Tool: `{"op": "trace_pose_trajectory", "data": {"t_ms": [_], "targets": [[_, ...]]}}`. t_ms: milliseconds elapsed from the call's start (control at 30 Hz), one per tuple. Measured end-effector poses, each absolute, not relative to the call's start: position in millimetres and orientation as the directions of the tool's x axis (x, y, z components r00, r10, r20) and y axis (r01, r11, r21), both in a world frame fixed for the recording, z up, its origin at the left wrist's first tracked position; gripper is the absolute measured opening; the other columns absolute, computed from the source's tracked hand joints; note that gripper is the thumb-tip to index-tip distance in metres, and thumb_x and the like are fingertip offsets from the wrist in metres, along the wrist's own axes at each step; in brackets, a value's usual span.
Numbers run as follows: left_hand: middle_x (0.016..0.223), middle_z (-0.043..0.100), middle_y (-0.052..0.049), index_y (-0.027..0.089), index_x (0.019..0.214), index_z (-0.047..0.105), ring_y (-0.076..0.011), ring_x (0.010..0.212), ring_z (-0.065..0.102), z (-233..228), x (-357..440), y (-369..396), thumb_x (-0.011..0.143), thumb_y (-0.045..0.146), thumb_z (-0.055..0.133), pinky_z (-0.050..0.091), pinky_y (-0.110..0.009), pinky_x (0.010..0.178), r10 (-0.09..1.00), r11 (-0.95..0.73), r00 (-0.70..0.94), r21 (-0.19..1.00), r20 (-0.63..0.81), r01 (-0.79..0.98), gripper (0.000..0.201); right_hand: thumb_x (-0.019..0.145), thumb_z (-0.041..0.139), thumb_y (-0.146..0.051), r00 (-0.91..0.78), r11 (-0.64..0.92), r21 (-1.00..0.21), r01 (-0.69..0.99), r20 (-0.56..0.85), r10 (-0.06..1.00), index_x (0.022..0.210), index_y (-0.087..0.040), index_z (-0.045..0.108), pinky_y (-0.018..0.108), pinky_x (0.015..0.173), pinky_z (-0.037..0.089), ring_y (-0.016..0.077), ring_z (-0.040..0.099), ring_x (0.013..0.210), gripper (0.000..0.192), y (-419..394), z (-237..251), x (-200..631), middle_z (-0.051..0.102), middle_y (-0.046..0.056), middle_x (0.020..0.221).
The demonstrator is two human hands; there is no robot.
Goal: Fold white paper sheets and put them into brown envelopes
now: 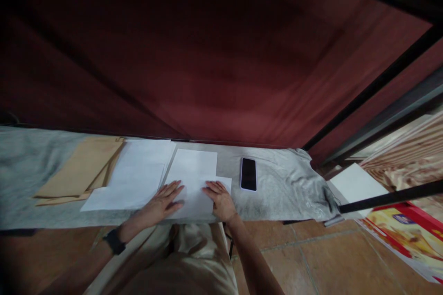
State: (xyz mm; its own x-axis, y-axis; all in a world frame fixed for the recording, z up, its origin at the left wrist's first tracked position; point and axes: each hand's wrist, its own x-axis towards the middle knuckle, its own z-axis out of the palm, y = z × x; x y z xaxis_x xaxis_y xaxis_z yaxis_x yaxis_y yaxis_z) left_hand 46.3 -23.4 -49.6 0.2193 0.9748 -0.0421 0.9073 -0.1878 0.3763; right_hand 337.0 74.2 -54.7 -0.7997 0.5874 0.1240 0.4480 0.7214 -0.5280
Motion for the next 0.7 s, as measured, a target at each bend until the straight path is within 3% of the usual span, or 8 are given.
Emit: {"op": "trace_pose_trajectory", "data": {"t_ms": [100,167,300,433,567,700], "targets": [[0.165,0.033,-0.009,0.029,0.157,0.037,-0.0296,0.153,0.029,-44,34,-50,0.089,0.051,0.065,0.026,-0.054,0.124,0.933,-0.308,0.357,0.415,-0.042,0.856,0.076,0.069,0.061,-0.008,-0.791,0.71,-0.546,0.445,0.132,0.597,0.145,-0.022,0.056,0.051,0.125,0.025,0.0259,0.041,0.146,0.078,74,-54,337,0.046,0.01,0.158],[0.164,0.036,-0.006,0.032,0.156,0.037,-0.0287,0.151,0.034,-44,26,-61,0.088,0.042,0.068,0.028,-0.053,0.124,0.934,-0.326,0.357,0.421,0.006,0.847,0.076,0.069,0.06,-0.006,-0.782,0.701,-0.561,0.44,0.143,0.606,0.144,-0.022,0.058,0.051,0.125,0.026,0.0252,0.043,0.145,0.076,74,-54,337,0.049,0.01,0.156],[0.15,0.056,-0.002,0.031,0.142,0.059,-0.0241,0.138,0.053,-41,16,-63,0.092,0.018,0.053,0.038,-0.046,0.121,0.968,-0.25,0.236,0.436,0.087,0.865,0.051,0.073,0.057,-0.003,-0.761,0.684,-0.585,0.436,0.165,0.627,0.14,-0.028,0.062,0.053,0.123,0.029,0.0235,0.048,0.142,0.071,74,-53,336,0.056,0.008,0.15],[0.123,0.074,-0.003,0.027,0.116,0.075,-0.0242,0.118,0.067,-31,17,-63,0.098,0.027,0.05,0.049,-0.042,0.111,0.968,-0.249,0.231,0.505,0.099,0.827,0.031,0.076,0.065,-0.012,-0.763,0.673,-0.612,0.416,0.168,0.624,0.136,-0.029,0.065,0.053,0.122,0.031,0.0249,0.051,0.139,0.062,72,-53,343,0.06,0.008,0.146],[0.123,0.074,-0.002,0.03,0.114,0.075,-0.0226,0.118,0.067,-34,20,-71,0.094,0.026,0.058,0.052,-0.039,0.109,0.959,-0.282,0.242,0.596,0.149,0.752,0.027,0.078,0.07,-0.023,-0.772,0.677,-0.636,0.371,0.194,0.605,0.135,-0.028,0.065,0.053,0.122,0.031,0.026,0.053,0.138,0.057,65,-60,357,0.061,0.009,0.145],[0.134,0.069,-0.003,0.03,0.123,0.073,-0.0217,0.125,0.063,-42,18,-68,0.088,0.011,0.054,0.049,-0.042,0.113,0.968,-0.253,0.198,0.607,0.156,0.754,0.043,0.084,0.067,-0.027,-0.712,0.639,-0.681,0.358,0.243,0.659,0.124,-0.029,0.072,0.052,0.119,0.035,0.0254,0.061,0.129,0.041,64,-66,363,0.069,0.008,0.134]]}}
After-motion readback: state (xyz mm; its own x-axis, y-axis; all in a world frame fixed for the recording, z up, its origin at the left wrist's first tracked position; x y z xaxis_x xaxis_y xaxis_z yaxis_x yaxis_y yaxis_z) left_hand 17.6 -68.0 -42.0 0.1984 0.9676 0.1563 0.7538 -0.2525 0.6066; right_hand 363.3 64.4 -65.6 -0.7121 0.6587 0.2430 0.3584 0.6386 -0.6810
